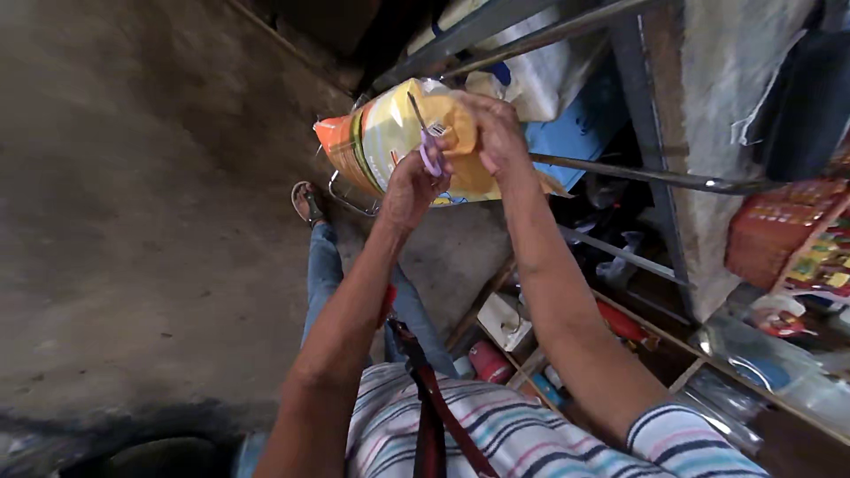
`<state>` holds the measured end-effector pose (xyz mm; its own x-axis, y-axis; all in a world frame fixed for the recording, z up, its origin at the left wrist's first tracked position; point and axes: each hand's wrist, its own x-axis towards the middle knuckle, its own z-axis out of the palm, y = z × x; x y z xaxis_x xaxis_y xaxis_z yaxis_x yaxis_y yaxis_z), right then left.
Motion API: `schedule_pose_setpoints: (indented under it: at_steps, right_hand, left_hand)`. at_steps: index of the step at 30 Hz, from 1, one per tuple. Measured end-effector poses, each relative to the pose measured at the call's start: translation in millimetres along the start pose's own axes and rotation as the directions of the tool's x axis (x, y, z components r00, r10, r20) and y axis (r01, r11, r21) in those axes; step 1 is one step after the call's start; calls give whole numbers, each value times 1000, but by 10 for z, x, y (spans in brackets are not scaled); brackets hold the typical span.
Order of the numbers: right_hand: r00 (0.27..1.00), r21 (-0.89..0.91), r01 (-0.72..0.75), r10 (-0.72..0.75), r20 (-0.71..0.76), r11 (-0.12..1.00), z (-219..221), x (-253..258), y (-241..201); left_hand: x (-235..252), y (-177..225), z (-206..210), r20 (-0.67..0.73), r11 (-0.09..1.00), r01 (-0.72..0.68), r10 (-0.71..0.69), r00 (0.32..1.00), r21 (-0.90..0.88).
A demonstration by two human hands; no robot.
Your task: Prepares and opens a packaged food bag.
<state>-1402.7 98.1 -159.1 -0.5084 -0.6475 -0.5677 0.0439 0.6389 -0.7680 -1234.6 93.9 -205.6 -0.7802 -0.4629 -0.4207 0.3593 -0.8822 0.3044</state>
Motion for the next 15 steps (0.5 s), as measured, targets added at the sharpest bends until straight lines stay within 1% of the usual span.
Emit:
schedule_pose_setpoints:
  at_steps: [1, 2, 3, 4, 5, 8, 10, 12, 15]
  right_hand:
    - [997, -227, 75, -77, 0, 971, 85, -15, -16]
    - [986, -418, 151, -165, 1, 896, 196, -57, -16]
    - [973, -541, 195, -229, 5, 818, 318, -123, 11]
    - [961, -617, 224, -277, 10, 754, 431, -191, 66]
    - [944, -658, 254, -331, 7, 709, 524, -251, 158]
    - [906, -671, 305, -422, -13, 675, 675, -369, 407]
    - [890, -683, 312, -454, -32, 661, 703, -416, 518]
    - [872, -691, 307, -485, -72, 654, 705, -413, 597]
    - [873, -688, 280, -475, -107, 670, 689, -379, 581]
  left_hand:
    - [-17, 32, -25, -4, 1000, -12, 12, 1000, 22]
    - [-44, 73, -58, 0, 999, -21, 21, 1000, 47]
    - [-87, 118, -96, 14, 998, -22, 21, 1000, 50]
    - [-140, 168, -142, 43, 999, -22, 20, 999, 43]
    - [-200, 219, -192, 82, 999, -15, 11, 997, 40]
    - [-347, 329, -345, 164, 994, 81, -92, 982, 71]
    - [-411, 302, -420, 151, 983, 171, -179, 972, 66]
    - [-444, 243, -445, 112, 974, 224, -225, 968, 28]
    - [-424, 131, -496, 121, 958, 264, -250, 961, -116]
